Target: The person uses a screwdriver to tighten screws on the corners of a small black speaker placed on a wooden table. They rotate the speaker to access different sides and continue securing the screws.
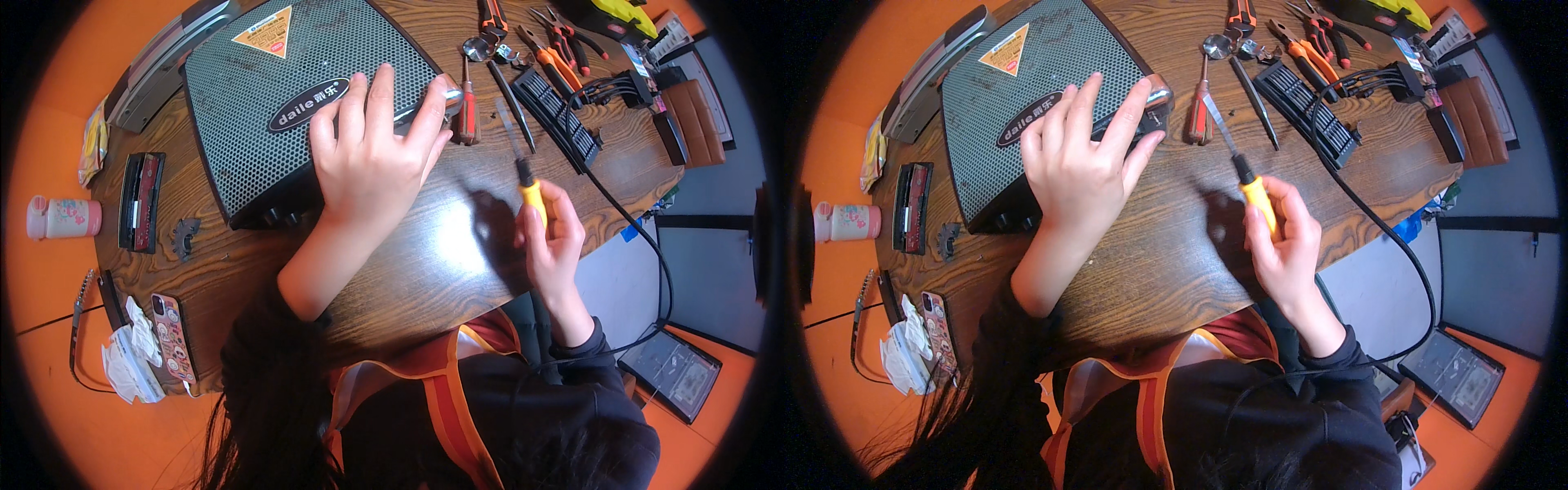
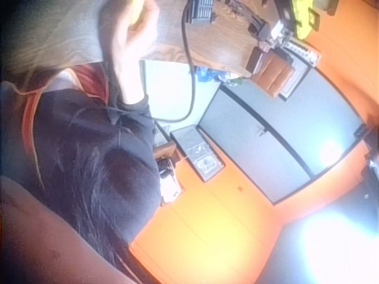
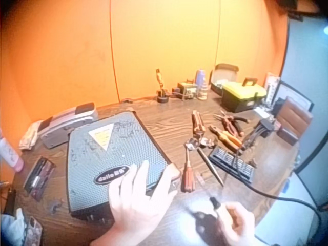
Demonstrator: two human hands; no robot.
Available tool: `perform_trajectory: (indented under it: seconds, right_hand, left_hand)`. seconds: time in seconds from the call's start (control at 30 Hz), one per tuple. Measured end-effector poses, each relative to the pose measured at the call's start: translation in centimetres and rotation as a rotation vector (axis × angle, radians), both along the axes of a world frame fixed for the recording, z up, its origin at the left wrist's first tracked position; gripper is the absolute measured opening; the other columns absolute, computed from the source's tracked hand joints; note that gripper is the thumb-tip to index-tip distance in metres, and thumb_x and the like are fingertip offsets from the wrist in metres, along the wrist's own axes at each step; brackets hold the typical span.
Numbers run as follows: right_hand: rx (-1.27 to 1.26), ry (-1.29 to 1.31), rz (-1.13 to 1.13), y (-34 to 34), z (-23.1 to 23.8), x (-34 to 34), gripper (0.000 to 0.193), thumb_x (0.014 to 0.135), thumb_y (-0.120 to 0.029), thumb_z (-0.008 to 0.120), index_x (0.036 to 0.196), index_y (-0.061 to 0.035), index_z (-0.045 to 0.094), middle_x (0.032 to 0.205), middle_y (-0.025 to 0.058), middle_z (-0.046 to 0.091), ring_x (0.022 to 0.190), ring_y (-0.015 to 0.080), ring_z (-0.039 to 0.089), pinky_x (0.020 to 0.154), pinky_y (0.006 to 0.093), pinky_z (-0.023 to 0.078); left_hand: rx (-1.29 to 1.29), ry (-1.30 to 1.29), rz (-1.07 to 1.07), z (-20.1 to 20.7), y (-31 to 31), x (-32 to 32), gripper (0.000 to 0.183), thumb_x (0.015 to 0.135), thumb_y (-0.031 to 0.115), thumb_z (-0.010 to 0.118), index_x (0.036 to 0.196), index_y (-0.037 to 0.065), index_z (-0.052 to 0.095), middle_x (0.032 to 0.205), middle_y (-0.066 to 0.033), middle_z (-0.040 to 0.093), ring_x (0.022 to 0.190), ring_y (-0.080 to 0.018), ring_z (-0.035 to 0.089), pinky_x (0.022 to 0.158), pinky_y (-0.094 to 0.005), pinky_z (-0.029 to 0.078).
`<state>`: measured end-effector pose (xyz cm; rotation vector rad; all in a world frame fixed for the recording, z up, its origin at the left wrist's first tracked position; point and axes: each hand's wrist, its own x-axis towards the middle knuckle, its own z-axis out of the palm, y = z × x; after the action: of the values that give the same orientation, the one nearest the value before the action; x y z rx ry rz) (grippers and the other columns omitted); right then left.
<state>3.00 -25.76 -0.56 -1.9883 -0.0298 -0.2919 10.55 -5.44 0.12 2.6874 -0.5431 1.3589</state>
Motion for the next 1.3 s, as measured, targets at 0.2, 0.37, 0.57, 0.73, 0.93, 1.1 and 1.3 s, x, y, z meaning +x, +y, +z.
perform_trajectory:
  seconds: [0.2, 0.37, 0.57, 0.73, 0.93, 1.1, 1.3]
  right_hand:
    - [0.315, 0.032, 0.027, 3.0, 1.4, 4.7, 0.032, 0.080, -0.010, 0.069, 0.110, -0.0026, 0.060, 0.070, -0.0054, 0.052, 0.056, 0.0012, 0.041, 0.051, 0.0153, 0.031]
    - [0.322, -0.025, 0.117, 5.2, 1.4, 8.0, 0.028, 0.080, -0.010, 0.069, 0.106, -0.0009, 0.063, 0.075, -0.0030, 0.058, 0.064, 0.0023, 0.048, 0.057, 0.0171, 0.039]
    - [0.329, -0.102, 0.192, 5.3, 0.8, 9.0, 0.028, 0.080, -0.011, 0.069, 0.105, 0.0001, 0.064, 0.085, 0.0015, 0.064, 0.073, 0.0040, 0.053, 0.066, 0.0188, 0.044]
    - [0.346, -0.074, 0.211, 5.1, 0.6, 9.1, 0.027, 0.080, -0.011, 0.069, 0.104, 0.0006, 0.064, 0.086, 0.0022, 0.065, 0.076, 0.0048, 0.055, 0.069, 0.0197, 0.045]
    - [0.351, -0.067, 0.188, 5.4, 0.8, 8.9, 0.026, 0.081, -0.011, 0.068, 0.103, 0.0009, 0.064, 0.084, 0.0012, 0.064, 0.074, 0.0044, 0.053, 0.068, 0.0196, 0.044]
    - [0.365, -0.031, 0.175, 5.3, 0.9, 8.9, 0.025, 0.080, -0.012, 0.069, 0.102, 0.0012, 0.065, 0.082, 0.0005, 0.062, 0.072, 0.0042, 0.052, 0.065, 0.0195, 0.043]
    - [0.398, 0.061, 0.185, 3.7, 0.9, 7.1, 0.029, 0.085, -0.014, 0.065, 0.108, 0.0002, 0.057, 0.076, -0.0019, 0.058, 0.061, 0.0023, 0.047, 0.052, 0.0164, 0.038]
  left_hand:
    - [-0.011, 0.029, 0.000, 0.2, 0.0, -0.2, 0.045, 0.069, 0.038, 0.070, 0.111, 0.023, 0.063, 0.106, -0.0130, 0.060, 0.098, -0.0280, 0.055, 0.080, -0.0382, 0.039]
    - [0.009, 0.039, -0.013, 0.6, 0.2, -0.3, 0.044, 0.070, 0.036, 0.069, 0.112, 0.023, 0.063, 0.105, -0.0135, 0.060, 0.097, -0.0282, 0.056, 0.080, -0.0372, 0.041]
    - [-0.049, 0.123, -0.071, 2.2, 1.0, -0.1, 0.042, 0.072, 0.034, 0.068, 0.109, 0.016, 0.063, 0.098, -0.0102, 0.065, 0.086, -0.0232, 0.062, 0.077, -0.0345, 0.042]
    - [0.001, 0.334, -0.079, 4.2, 1.6, -0.1, 0.036, 0.074, 0.032, 0.068, 0.104, 0.012, 0.064, 0.104, -0.0069, 0.063, 0.095, -0.0178, 0.058, 0.078, -0.0346, 0.039]
    - [-0.046, 0.439, -0.175, 4.6, 1.8, 0.9, 0.034, 0.083, 0.032, 0.060, 0.114, 0.018, 0.061, 0.116, -0.0055, 0.057, 0.110, -0.0191, 0.050, 0.092, -0.0398, 0.032]
    - [-0.048, 0.436, -0.263, 3.7, 1.7, 1.9, 0.027, 0.087, 0.030, 0.054, 0.110, 0.020, 0.064, 0.119, -0.0045, 0.058, 0.114, -0.0196, 0.050, 0.097, -0.0485, 0.025]
    - [-0.069, 0.437, -0.232, 3.7, 1.5, 1.9, 0.026, 0.088, 0.033, 0.054, 0.108, 0.022, 0.065, 0.118, -0.0017, 0.059, 0.112, -0.0192, 0.052, 0.099, -0.0515, 0.025]
